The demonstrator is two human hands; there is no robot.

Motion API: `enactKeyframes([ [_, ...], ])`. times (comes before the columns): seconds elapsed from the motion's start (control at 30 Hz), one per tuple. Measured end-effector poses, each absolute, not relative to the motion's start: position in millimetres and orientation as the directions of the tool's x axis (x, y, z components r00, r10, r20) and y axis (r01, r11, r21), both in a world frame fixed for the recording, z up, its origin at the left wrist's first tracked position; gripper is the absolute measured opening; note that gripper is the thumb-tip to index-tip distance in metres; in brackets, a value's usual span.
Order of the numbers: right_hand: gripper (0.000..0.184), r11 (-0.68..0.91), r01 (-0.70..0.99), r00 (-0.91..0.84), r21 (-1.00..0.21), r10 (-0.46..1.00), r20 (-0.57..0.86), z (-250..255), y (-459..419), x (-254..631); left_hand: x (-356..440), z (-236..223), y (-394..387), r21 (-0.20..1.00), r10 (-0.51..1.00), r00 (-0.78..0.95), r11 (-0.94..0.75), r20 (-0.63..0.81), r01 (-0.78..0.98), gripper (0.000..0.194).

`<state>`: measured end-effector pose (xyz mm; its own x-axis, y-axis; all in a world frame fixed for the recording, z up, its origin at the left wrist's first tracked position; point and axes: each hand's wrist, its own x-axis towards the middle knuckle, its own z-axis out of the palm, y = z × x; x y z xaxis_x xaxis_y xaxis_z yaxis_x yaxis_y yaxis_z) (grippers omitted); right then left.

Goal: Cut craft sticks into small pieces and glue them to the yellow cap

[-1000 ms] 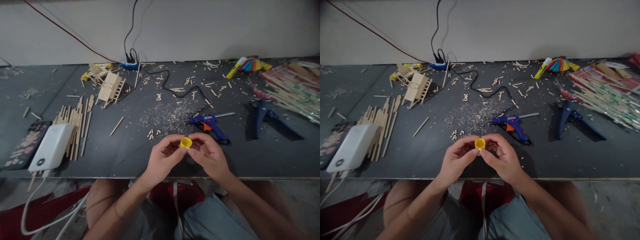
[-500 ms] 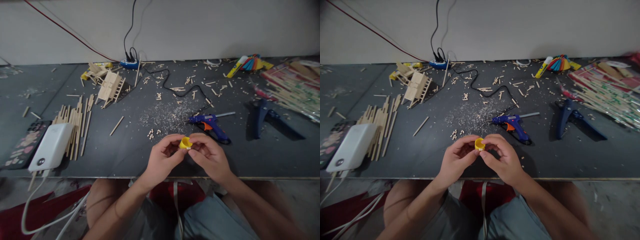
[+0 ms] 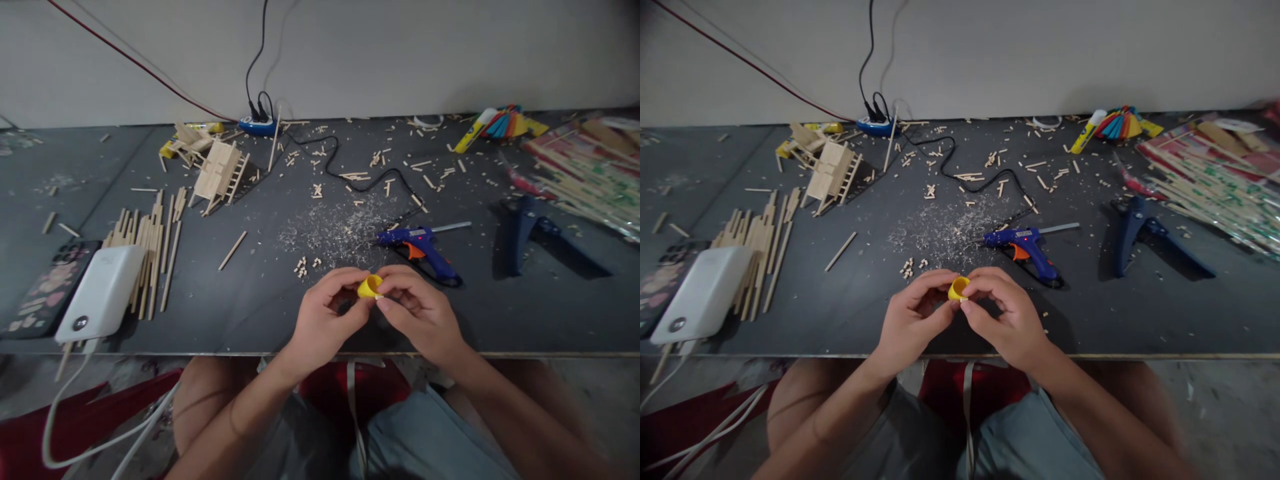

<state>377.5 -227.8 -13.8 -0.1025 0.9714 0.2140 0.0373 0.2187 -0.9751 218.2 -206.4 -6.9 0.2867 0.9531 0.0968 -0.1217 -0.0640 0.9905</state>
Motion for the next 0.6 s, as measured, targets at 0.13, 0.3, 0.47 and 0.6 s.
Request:
enactKeyframes([
  [0.13, 0.019, 0.218, 0.052, -0.102, -0.975, 0.972, 0.212, -14.9, -227.8, 378.8, 218.3, -6.6, -207.0, 0.99, 0.954, 0.278, -0.087, 0.115, -0.112, 0.029],
  [0.3, 0.019, 0.201, 0.026, -0.102, -0.979, 0.975, 0.198, -13.9, -228.1, 378.0, 220.3, -5.9, -208.3, 0.988, 0.961, 0.26, -0.06, 0.095, -0.14, 0.027],
  [0.47, 0.017, 0.178, -0.037, -0.094, -0.983, 0.979, 0.181, -13.0, -228.2, 375.5, 223.9, -8.2, -209.5, 0.974, 0.97, 0.237, -0.001, 0.056, -0.225, 0.026],
  [0.6, 0.012, 0.18, -0.025, -0.077, -0.983, 0.98, 0.182, -12.2, -228.1, 374.5, 225.9, -9.9, -210.7, 0.963, 0.974, 0.225, 0.024, 0.038, -0.267, 0.026],
])
